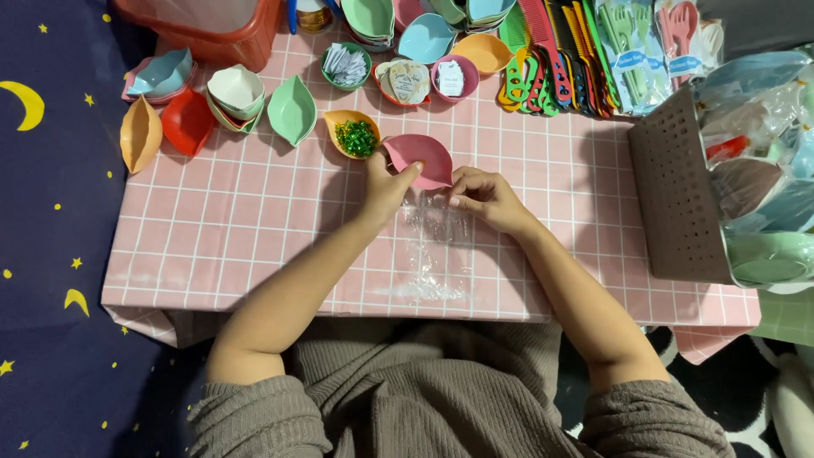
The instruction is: Assembling sunflower components by placing leaf-shaped cutouts and green sequins into small plastic bags.
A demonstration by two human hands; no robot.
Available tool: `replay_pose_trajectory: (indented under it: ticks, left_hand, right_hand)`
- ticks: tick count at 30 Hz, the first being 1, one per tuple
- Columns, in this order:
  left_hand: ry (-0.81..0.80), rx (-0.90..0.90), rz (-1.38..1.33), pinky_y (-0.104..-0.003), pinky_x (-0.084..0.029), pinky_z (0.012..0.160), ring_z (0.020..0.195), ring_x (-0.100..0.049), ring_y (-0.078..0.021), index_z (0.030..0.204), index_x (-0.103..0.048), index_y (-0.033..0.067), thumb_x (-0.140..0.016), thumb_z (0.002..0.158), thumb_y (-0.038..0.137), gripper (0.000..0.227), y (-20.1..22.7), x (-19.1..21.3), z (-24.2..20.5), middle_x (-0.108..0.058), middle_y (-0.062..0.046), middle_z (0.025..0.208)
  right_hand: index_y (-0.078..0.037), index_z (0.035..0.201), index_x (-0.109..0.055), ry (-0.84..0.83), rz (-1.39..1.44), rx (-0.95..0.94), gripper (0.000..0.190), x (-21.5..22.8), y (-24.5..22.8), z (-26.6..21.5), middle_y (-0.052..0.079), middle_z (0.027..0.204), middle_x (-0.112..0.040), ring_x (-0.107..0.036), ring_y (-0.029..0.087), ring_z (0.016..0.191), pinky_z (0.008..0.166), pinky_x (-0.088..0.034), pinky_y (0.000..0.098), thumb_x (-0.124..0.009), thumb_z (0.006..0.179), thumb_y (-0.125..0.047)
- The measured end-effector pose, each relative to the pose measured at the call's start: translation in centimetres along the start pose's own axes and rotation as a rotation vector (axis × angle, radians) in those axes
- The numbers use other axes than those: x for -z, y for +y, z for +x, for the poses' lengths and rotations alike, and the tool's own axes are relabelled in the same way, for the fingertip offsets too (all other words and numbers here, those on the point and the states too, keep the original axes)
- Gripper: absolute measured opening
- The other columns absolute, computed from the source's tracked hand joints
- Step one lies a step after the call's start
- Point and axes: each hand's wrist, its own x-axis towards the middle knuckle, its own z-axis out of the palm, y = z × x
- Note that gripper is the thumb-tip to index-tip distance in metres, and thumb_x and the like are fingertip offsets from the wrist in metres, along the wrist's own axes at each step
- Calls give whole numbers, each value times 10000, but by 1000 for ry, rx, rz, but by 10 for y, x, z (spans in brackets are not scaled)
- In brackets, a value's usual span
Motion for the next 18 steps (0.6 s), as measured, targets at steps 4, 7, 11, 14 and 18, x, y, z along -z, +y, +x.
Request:
replay_pose_trajectory:
  ticks: [4, 7, 11, 14, 18]
  left_hand:
    - [0, -48, 20, -349, -586, 767, 963, -649, -201, 1165, -622, -1, -806, 757, 48, 450, 21, -2, -5, -657, -134, 1032]
    - [-41, 2, -48, -318, -602, 458, 671, -699, -240, 1141, -606, -52, -760, 794, 11, 384, 19, -2, -1, -654, -181, 919]
    - [-33, -63, 4, -335, -600, 581, 834, -681, -201, 1154, -641, -19, -789, 778, 34, 407, 14, 0, -1, -671, -149, 968]
    - [-39, -91, 64, -354, -599, 732, 942, -674, -190, 1170, -666, 26, -803, 773, 55, 420, 20, -1, -5, -684, -129, 1012]
    - [-154, -159, 33, -338, -588, 797, 953, -674, -167, 1262, -634, 126, -739, 788, 24, 496, 26, 0, -6, -693, -83, 1035]
  right_hand:
    - [-10, 845, -737, 8, 1, 8, 107, -2, -7, 1, 130, 975, -650, -578, 199, 884, 841, -445, 341, -746, 895, -104]
    - [-7, 842, -730, 39, 26, 28, 86, -2, -4, 0, 137, 977, -647, -579, 194, 870, 834, -444, 330, -760, 874, -81]
    - [-16, 841, -731, 74, -8, 65, 97, -2, -7, 2, 147, 1071, -634, -583, 209, 926, 869, -440, 344, -772, 869, -100]
    - [-21, 845, -731, 110, -42, 97, 104, 0, -14, 4, 162, 1161, -610, -594, 230, 992, 904, -436, 348, -777, 868, -112]
    - [-14, 866, -717, 184, -73, 92, 88, 5, -13, 4, 172, 1164, -603, -595, 225, 977, 871, -438, 322, -769, 881, -83]
